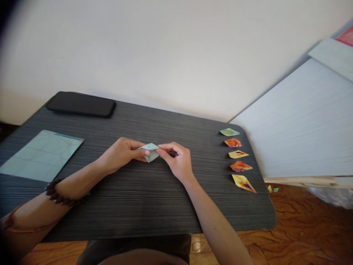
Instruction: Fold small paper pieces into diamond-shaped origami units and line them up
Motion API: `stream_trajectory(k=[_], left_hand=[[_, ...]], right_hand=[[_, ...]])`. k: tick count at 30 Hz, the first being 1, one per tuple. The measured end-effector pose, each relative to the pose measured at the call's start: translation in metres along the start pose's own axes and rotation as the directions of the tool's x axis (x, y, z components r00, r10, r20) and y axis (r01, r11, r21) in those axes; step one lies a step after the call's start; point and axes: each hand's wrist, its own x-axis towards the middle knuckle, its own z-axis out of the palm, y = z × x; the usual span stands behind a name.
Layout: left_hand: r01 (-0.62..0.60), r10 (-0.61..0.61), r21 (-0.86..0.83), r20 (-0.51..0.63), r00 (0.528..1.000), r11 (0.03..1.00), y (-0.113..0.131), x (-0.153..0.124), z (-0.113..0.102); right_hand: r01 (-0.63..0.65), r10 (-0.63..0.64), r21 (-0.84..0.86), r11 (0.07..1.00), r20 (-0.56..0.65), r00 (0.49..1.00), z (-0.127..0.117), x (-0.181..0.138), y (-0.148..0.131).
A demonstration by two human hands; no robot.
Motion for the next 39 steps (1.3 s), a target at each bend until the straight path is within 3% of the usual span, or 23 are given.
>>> stream_trajectory(k=[8, 18, 27, 30, 34, 39], left_hand=[[-0.009, 0.009, 0.026, -0.001, 1.0, 1.0, 0.0, -0.002, -0.001], [-0.006, 0.004, 0.065, 0.032, 0.999, 0.998, 0.005, -0.002, 0.0], [-0.005, 0.001, 0.064, 0.054, 0.999, 0.998, 0.004, -0.003, -0.001], [-0.065, 0.063, 0.123, 0.022, 0.998, 0.99, 0.0, -0.002, 0.0], [-0.231, 0.245, 0.161, -0.072, 0.967, 0.959, -0.005, -0.001, 0.001], [-0.308, 0.335, 0.255, -0.069, 0.94, 0.916, -0.008, 0.0, 0.0]], right_hand=[[-0.01, 0.01, 0.026, 1.0, 0.01, 1.0, -0.001, 0.0, 0.0], [0.072, -0.071, -0.094, 0.993, 0.012, 0.997, -0.001, -0.001, -0.006], [-0.035, 0.036, -0.02, 0.999, 0.041, 0.999, 0.003, -0.002, -0.001], [-0.04, 0.04, 0.018, 0.999, 0.046, 0.998, 0.004, -0.003, -0.001], [-0.013, 0.013, -0.003, 1.0, -0.017, 1.0, 0.005, -0.003, -0.002], [0.065, -0.067, -0.085, 0.994, -0.026, 0.997, 0.004, -0.002, -0.003]])
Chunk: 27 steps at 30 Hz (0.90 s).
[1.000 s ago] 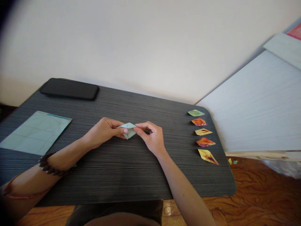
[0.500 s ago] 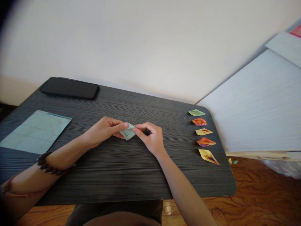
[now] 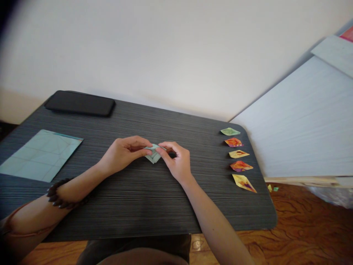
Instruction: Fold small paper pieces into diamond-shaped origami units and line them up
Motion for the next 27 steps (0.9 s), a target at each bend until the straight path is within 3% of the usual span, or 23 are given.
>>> stream_trajectory(k=[7, 18, 27], left_hand=[[0.016, -0.015, 0.072, -0.014, 1.0, 0.997, -0.0005, 0.0005, -0.0017], [0.073, -0.073, -0.004, -0.031, 0.997, 0.997, 0.0006, 0.0008, 0.0021], [0.108, -0.11, -0.033, -0.069, 0.992, 0.994, 0.0017, 0.0001, 0.0027]], right_hand=[[0.164, -0.144, -0.122, 0.979, 0.157, 0.977, -0.0032, 0.0028, -0.002], [0.069, -0.053, -0.103, 0.992, 0.149, 0.987, -0.0029, 0.0046, -0.0063], [0.014, -0.019, 0.039, 0.999, 0.117, 0.993, -0.0008, 0.0049, -0.0044]])
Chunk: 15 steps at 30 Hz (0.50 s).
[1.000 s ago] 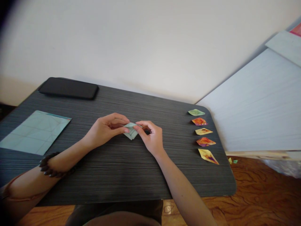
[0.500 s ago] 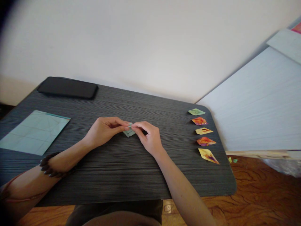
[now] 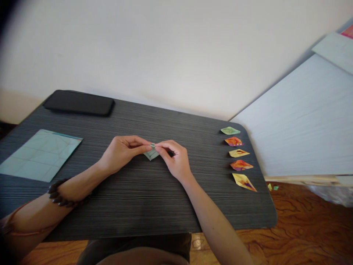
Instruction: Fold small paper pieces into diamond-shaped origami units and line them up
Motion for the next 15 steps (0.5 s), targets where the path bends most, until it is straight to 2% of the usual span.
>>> stream_trajectory(k=[5, 8, 15], left_hand=[[-0.005, 0.005, -0.035, -0.009, 1.0, 0.999, 0.0014, -0.0008, 0.0014], [-0.006, 0.005, -0.038, -0.01, 1.0, 0.999, 0.0005, -0.0007, 0.0014], [0.025, -0.024, -0.088, 0.004, 1.0, 0.996, -0.0018, -0.0007, 0.0027]], right_hand=[[-0.071, 0.074, 0.089, 0.993, -0.03, 0.997, 0.0022, -0.0025, 0.0038], [-0.092, 0.095, 0.074, 0.993, -0.038, 0.995, 0.0015, -0.0023, 0.0037], [0.065, -0.064, -0.032, 0.997, 0.008, 0.998, -0.0039, 0.0009, -0.0024]])
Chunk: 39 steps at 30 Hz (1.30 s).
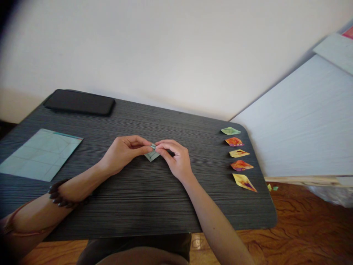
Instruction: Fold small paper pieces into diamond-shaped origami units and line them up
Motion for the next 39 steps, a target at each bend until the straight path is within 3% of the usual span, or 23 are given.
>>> stream_trajectory(k=[3, 8, 10, 14, 19, 24, 32, 39], left_hand=[[0.014, -0.015, -0.057, -0.011, 1.0, 0.998, 0.0, 0.0004, 0.0008], [0.005, -0.008, -0.083, -0.036, 0.999, 0.997, -0.0014, 0.0018, 0.0007], [0.003, -0.006, -0.081, -0.037, 0.999, 0.997, -0.0014, 0.0019, 0.0002], [0.025, -0.025, -0.049, 0.0, 1.0, 0.998, 0.0, 0.0015, -0.0001], [0.016, -0.017, -0.023, -0.04, 0.999, 1.0, 0.0004, 0.0013, 0.0023], [0.035, -0.039, -0.071, -0.06, 0.997, 0.997, 0.0009, 0.0011, 0.0028], [0.17, -0.147, -0.163, 0.143, 0.979, 0.972, 0.0018, 0.0036, -0.0031], [0.164, -0.154, -0.177, 0.067, 0.986, 0.97, 0.0028, 0.0031, 0.0001]], right_hand=[[-0.035, 0.036, 0.05, 0.998, -0.025, 0.999, 0.0023, -0.001, 0.0028], [-0.271, 0.298, 0.272, 0.923, -0.062, 0.953, 0.0074, -0.0024, 0.0094], [-0.31, 0.345, 0.306, 0.9, -0.066, 0.936, 0.0075, -0.0021, 0.0098], [-0.269, 0.302, 0.313, 0.911, -0.064, 0.951, 0.0065, -0.0011, 0.0078], [-0.223, 0.233, 0.235, 0.946, -0.018, 0.972, 0.0063, -0.0013, 0.0067], [-0.235, 0.248, 0.244, 0.941, -0.025, 0.968, 0.007, -0.0017, 0.0063], [-0.275, 0.322, 0.316, 0.908, -0.104, 0.941, 0.0067, -0.0006, 0.0063], [-0.251, 0.289, 0.294, 0.922, -0.092, 0.953, 0.0065, -0.0004, 0.0064]])
